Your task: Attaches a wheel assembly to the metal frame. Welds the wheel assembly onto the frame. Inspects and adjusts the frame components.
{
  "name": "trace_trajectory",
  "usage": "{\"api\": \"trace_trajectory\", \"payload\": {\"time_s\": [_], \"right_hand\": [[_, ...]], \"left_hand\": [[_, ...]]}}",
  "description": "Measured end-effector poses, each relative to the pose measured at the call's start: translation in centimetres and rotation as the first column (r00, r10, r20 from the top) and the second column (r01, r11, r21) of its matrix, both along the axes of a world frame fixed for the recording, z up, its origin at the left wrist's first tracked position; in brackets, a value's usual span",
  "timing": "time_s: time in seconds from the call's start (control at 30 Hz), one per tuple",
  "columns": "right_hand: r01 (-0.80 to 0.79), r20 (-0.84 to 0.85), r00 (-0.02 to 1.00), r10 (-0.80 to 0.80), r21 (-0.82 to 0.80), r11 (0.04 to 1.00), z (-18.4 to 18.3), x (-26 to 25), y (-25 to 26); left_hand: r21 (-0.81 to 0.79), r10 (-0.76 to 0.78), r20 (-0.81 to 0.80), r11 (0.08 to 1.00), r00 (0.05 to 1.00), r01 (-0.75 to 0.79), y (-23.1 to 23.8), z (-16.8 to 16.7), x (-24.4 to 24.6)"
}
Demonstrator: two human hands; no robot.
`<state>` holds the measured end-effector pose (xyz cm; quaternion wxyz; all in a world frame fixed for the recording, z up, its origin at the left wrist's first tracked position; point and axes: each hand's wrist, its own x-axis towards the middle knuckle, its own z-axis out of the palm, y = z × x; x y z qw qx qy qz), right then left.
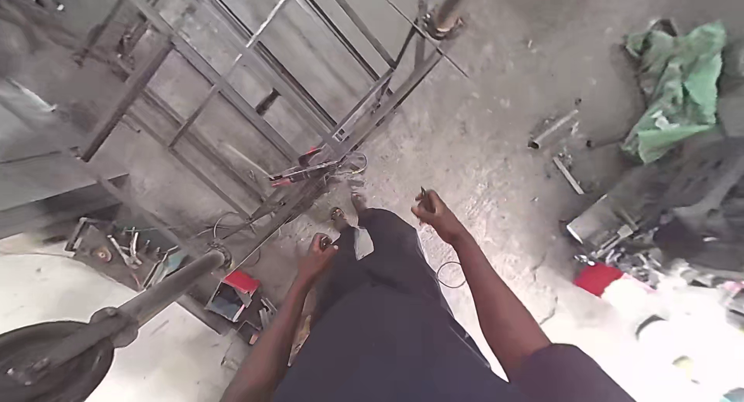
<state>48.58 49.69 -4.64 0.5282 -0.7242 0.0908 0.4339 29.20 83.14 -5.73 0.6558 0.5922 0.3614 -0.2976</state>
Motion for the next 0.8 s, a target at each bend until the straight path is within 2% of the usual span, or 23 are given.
{"api": "trace_trajectory", "payload": {"time_s": [0.07, 0.17, 0.3, 0.37, 0.43, 0.5, 0.57, 0.67, 0.73, 0.8], "right_hand": [[-0.046, -0.024, 0.999, 0.041, -0.219, 0.975, -2.1, -3.8, -3.2], [-0.207, -0.136, 0.977, 0.163, -0.447, 0.870, -7.6, -8.1, -6.4], [-0.415, -0.276, 0.908, 0.314, -0.515, 0.750, -16.0, -10.3, -8.5], [-0.503, -0.328, 0.864, 0.383, -0.506, 0.701, -18.2, -11.3, -9.4], [-0.549, -0.345, 0.835, 0.428, -0.501, 0.669, -20.2, -11.4, -10.8], [-0.514, -0.281, 0.857, 0.433, -0.536, 0.670, -21.9, -13.9, -13.0], [-0.349, -0.052, 0.914, 0.402, -0.606, 0.715, -24.3, -17.7, -15.1], [-0.177, 0.192, 0.904, 0.382, -0.644, 0.744, -26.0, -21.0, -15.5], [-0.150, 0.245, 0.888, 0.390, -0.648, 0.747, -26.3, -21.5, -15.8], [-0.139, 0.213, 0.910, 0.357, -0.653, 0.745, -25.7, -21.3, -16.1]], "left_hand": [[0.121, -0.263, -0.049, 0.956, 0.963, 0.268, -2.1, -3.1, 1.7], [0.200, -0.525, -0.129, 0.817, 0.841, 0.541, -5.2, -9.2, 3.5], [0.214, -0.719, -0.287, 0.596, 0.633, 0.774, -8.8, -20.7, 5.8], [0.174, -0.783, -0.382, 0.461, 0.491, 0.870, -10.2, -26.0, 6.6], [0.181, -0.812, -0.428, 0.353, 0.397, 0.918, -11.1, -32.5, 8.5], [0.225, -0.812, -0.440, 0.313, 0.383, 0.923, -11.5, -38.9, 8.8], [0.294, -0.812, -0.424, 0.295, 0.400, 0.909, -11.7, -45.0, 9.4], [0.391, -0.802, -0.409, 0.277, 0.435, 0.878, -11.5, -52.9, 10.2], [0.399, -0.801, -0.437, 0.236, 0.410, 0.886, -11.4, -57.3, 11.6], [0.409, -0.798, -0.477, 0.169, 0.368, 0.897, -11.6, -61.5, 12.9]]}}
